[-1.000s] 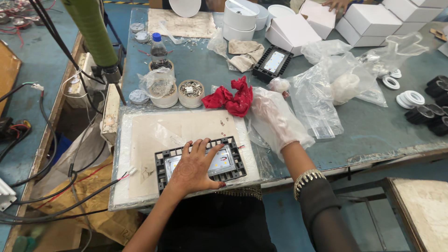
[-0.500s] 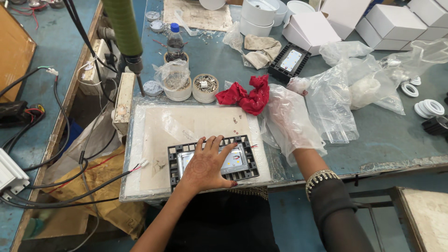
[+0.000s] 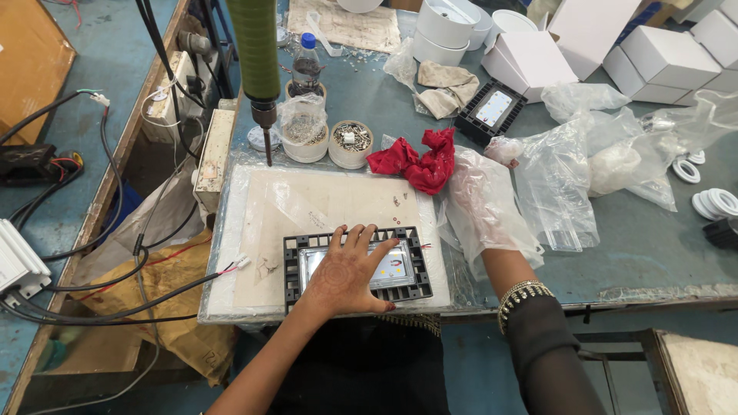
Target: The person assembles LED light fixtures on a workbench. They connect wires to the LED module, use a green power drill to fasten screws into the fixture, and handle a clear plastic cover. The person places the assembled unit aside and picks up another fixture to continue the process.
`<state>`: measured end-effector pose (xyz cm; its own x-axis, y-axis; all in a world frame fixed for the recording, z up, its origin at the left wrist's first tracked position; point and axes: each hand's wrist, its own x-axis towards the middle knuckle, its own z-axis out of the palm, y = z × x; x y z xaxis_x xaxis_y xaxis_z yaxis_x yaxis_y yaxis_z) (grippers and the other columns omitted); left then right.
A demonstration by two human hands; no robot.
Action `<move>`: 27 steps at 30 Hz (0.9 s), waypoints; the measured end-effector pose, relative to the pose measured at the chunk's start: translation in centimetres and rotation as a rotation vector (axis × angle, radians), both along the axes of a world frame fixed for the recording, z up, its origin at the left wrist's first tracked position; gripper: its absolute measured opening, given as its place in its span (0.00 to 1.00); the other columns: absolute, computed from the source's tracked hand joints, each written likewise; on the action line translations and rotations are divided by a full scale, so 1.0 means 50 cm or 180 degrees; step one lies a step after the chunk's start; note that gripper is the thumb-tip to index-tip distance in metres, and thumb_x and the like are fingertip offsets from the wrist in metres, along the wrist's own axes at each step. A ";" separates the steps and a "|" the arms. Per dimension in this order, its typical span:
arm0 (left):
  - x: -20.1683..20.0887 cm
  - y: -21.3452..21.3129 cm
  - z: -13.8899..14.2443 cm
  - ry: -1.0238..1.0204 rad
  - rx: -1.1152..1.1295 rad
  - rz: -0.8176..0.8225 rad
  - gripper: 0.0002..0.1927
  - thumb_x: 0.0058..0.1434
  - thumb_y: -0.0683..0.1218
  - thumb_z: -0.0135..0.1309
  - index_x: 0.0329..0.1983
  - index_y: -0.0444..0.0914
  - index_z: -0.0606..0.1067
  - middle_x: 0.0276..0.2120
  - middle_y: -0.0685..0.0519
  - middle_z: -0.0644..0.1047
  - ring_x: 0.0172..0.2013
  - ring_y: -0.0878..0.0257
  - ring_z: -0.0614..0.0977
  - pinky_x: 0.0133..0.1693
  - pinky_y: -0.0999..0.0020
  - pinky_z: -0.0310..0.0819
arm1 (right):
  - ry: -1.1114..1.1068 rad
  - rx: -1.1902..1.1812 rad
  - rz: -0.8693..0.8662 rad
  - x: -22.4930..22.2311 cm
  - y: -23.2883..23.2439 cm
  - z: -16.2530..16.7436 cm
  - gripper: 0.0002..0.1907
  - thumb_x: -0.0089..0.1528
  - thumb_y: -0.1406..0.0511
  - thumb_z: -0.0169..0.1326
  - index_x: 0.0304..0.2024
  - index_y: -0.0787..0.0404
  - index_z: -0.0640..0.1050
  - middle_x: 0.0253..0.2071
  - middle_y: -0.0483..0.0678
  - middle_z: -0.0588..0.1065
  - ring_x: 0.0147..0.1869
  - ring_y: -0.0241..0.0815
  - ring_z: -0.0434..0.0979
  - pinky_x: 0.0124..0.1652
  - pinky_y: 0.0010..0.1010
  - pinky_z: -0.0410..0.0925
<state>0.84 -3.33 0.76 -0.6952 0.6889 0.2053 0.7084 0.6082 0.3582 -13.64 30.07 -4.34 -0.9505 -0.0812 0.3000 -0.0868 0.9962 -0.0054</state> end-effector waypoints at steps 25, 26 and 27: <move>-0.006 0.006 -0.019 0.0126 0.0061 -0.0004 0.59 0.35 0.71 0.69 0.69 0.43 0.63 0.63 0.33 0.65 0.65 0.37 0.64 0.65 0.36 0.50 | -0.0303 -0.1580 -0.0197 0.051 0.024 0.108 0.11 0.70 0.58 0.50 0.36 0.55 0.68 0.27 0.40 0.60 0.26 0.34 0.56 0.24 0.26 0.52; -0.006 0.006 -0.021 0.0143 0.0074 0.0003 0.59 0.35 0.71 0.69 0.69 0.43 0.63 0.63 0.33 0.65 0.65 0.38 0.64 0.65 0.36 0.50 | -0.0225 -0.1735 -0.0214 0.063 0.021 0.104 0.11 0.70 0.58 0.50 0.36 0.55 0.68 0.26 0.40 0.60 0.26 0.33 0.56 0.23 0.26 0.51; -0.007 0.007 -0.023 0.0136 0.0074 0.0008 0.59 0.35 0.71 0.69 0.69 0.43 0.63 0.63 0.33 0.65 0.65 0.38 0.64 0.65 0.36 0.50 | -0.0158 -0.1876 -0.0231 0.069 0.019 0.102 0.11 0.70 0.58 0.50 0.35 0.55 0.68 0.26 0.39 0.59 0.25 0.33 0.55 0.23 0.26 0.51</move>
<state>0.51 -3.00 -0.40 -0.6872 0.6818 0.2508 0.7218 0.6018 0.3418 -10.18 31.02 0.75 -0.9614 0.1511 0.2300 -0.0043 0.8275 -0.5615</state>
